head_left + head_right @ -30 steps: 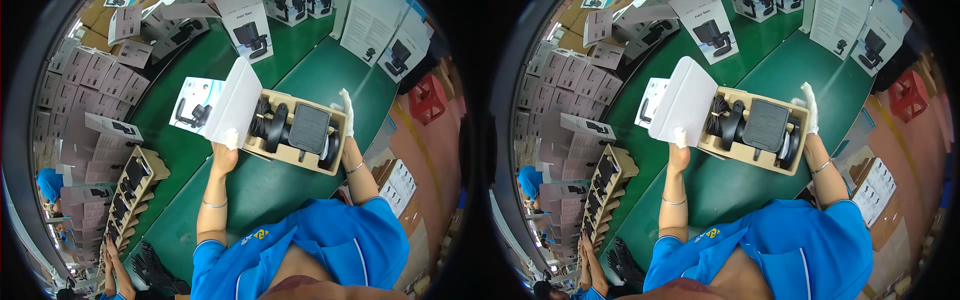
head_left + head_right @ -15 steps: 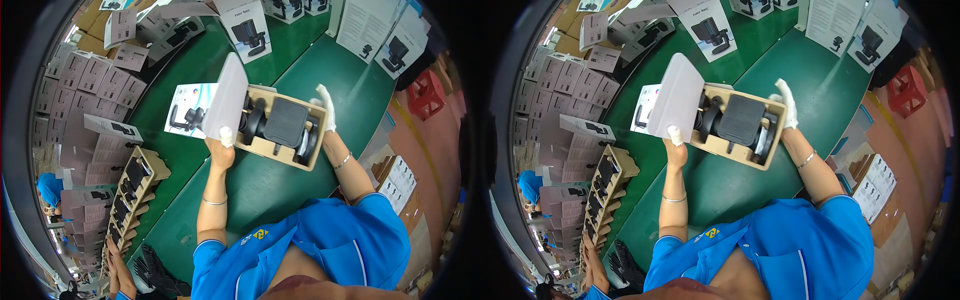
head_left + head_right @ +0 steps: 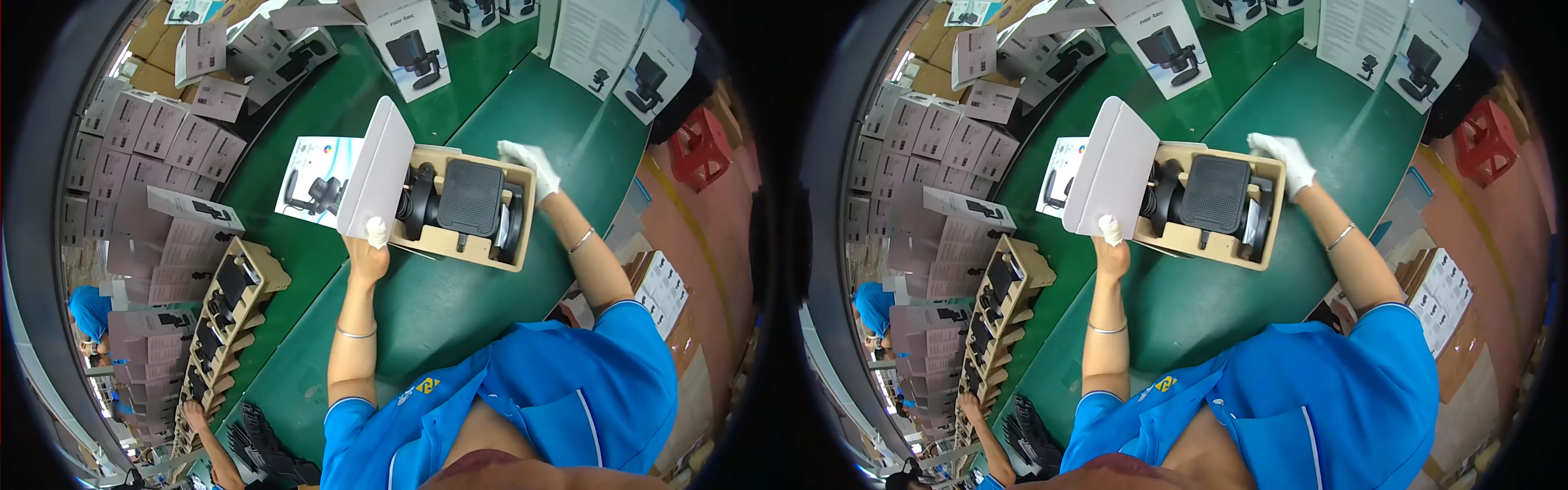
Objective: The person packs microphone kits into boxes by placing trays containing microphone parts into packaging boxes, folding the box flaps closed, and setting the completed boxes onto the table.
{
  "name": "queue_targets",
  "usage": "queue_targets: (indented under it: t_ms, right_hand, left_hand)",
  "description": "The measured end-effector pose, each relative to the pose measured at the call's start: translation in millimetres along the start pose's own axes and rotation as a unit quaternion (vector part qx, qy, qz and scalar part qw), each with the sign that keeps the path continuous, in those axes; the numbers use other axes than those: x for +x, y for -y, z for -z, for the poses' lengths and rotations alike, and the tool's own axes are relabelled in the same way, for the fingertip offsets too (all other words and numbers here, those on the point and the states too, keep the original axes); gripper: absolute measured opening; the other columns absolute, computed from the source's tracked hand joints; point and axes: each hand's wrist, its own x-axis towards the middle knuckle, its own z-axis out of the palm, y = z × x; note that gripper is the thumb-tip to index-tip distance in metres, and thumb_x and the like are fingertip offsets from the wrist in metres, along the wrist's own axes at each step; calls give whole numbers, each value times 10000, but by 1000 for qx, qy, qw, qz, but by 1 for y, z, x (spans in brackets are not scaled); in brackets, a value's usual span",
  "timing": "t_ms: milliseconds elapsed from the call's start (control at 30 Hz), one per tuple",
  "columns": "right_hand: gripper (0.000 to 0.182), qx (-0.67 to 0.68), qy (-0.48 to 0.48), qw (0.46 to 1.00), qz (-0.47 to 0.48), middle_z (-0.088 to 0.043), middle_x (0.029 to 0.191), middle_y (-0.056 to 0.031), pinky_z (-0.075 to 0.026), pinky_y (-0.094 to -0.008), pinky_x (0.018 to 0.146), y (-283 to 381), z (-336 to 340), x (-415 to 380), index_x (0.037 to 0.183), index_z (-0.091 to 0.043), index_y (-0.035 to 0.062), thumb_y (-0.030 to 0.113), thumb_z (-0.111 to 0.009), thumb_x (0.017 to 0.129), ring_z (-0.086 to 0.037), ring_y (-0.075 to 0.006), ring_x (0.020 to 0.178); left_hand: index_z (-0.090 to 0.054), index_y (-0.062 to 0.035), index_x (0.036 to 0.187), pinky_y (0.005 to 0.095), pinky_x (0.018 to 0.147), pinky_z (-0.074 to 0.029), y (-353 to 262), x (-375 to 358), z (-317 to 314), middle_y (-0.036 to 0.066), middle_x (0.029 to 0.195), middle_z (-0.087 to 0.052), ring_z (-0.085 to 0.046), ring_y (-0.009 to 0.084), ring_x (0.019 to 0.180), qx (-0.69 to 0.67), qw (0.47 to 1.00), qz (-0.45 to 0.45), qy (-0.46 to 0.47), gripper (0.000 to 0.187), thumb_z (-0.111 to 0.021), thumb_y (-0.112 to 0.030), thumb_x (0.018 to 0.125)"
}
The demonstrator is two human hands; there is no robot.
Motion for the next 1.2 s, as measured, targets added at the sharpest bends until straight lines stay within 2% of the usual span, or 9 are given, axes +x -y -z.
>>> queue_targets:
  t_ms: [100, 200, 333, 500, 600, 667, 767, 867, 1200]
  right_hand:
    - [246, -125, 4, 988, 92, -631, 800, -79, -442, -246, 660, 34, 12, -8, 810, -661, 55, 274, -549, 814, -565, -158, 701]
    - [233, -399, 85, 789, 459, -641, 837, -64, -472, -317, 721, 81, -30, -46, 874, -653, 72, 262, -549, 786, -591, -235, 762]
    - [529, -489, 256, 655, 517, -540, 1142, -140, -343, -387, 960, 77, -89, -41, 1089, -544, 12, 426, -535, 760, -476, -306, 1086]
    - [524, -583, 305, 621, 427, -538, 1155, -136, -337, -376, 967, 84, -110, -40, 1083, -547, 13, 421, -529, 754, -479, -308, 1078]
    - [467, -521, 236, 613, 545, -544, 1133, -134, -373, -370, 908, 82, -94, -46, 1060, -561, 22, 368, -554, 747, -509, -293, 994]
    - [302, -460, 250, 697, 490, -582, 1018, -120, -415, -352, 789, 104, -74, -64, 946, -602, 30, 250, -595, 738, -531, -258, 845]
    - [143, -359, -12, 818, 449, -553, 611, -32, -424, -284, 576, 81, -29, -85, 677, -599, 35, 162, -633, 732, -489, -182, 580]
    - [271, -91, -128, 984, 85, -542, 623, -21, -407, -274, 565, 33, 5, -108, 655, -557, 35, 225, -530, 846, -463, -127, 589]
    - [262, 181, 164, 970, -6, -492, 770, -8, -342, -208, 638, -6, -137, -51, 956, -525, 68, 302, -424, 895, -431, -97, 675]
  left_hand:
    - [-489, 9, 1186, 424, 864, -378, 1, -3, 0, 193, 1174, -537, -511, 391, 1035, 27, 1000, 9, -9, 424, -366, -272, 893]
    - [-490, 10, 1183, 424, 865, -378, 2, -6, -8, 194, 1170, -539, -512, 394, 1032, 36, 999, 19, -6, 419, -364, -268, 895]
    - [-494, 15, 1171, 422, 853, -385, 8, -7, -9, 193, 1163, -543, -518, 395, 1016, 26, 999, 26, 4, 411, -376, -261, 889]
    - [-499, 20, 1156, 419, 838, -394, 11, -10, -8, 192, 1154, -547, -525, 396, 996, 33, 998, 54, -2, 400, -391, -252, 882]
    - [-498, 25, 1155, 421, 832, -396, 5, -6, -9, 195, 1153, -546, -527, 396, 988, 76, 997, 27, -2, 395, -393, -238, 879]
    - [-496, 30, 1154, 423, 827, -398, -2, -4, -10, 198, 1153, -545, -529, 396, 980, 120, 993, 10, -9, 390, -396, -224, 876]
    - [-493, 32, 1157, 424, 823, -398, -20, 4, -1, 204, 1149, -543, -530, 396, 975, 85, 995, 42, -5, 390, -407, -217, 869]
    - [-490, 34, 1160, 424, 820, -398, -27, 6, -6, 209, 1145, -542, -531, 395, 969, 48, 997, 62, 5, 391, -418, -209, 863]
    - [-567, 27, 1022, 390, 657, -440, -35, -7, -20, 199, 908, -615, -570, 374, 741, 42, 990, -19, -133, 316, -453, -210, 846]
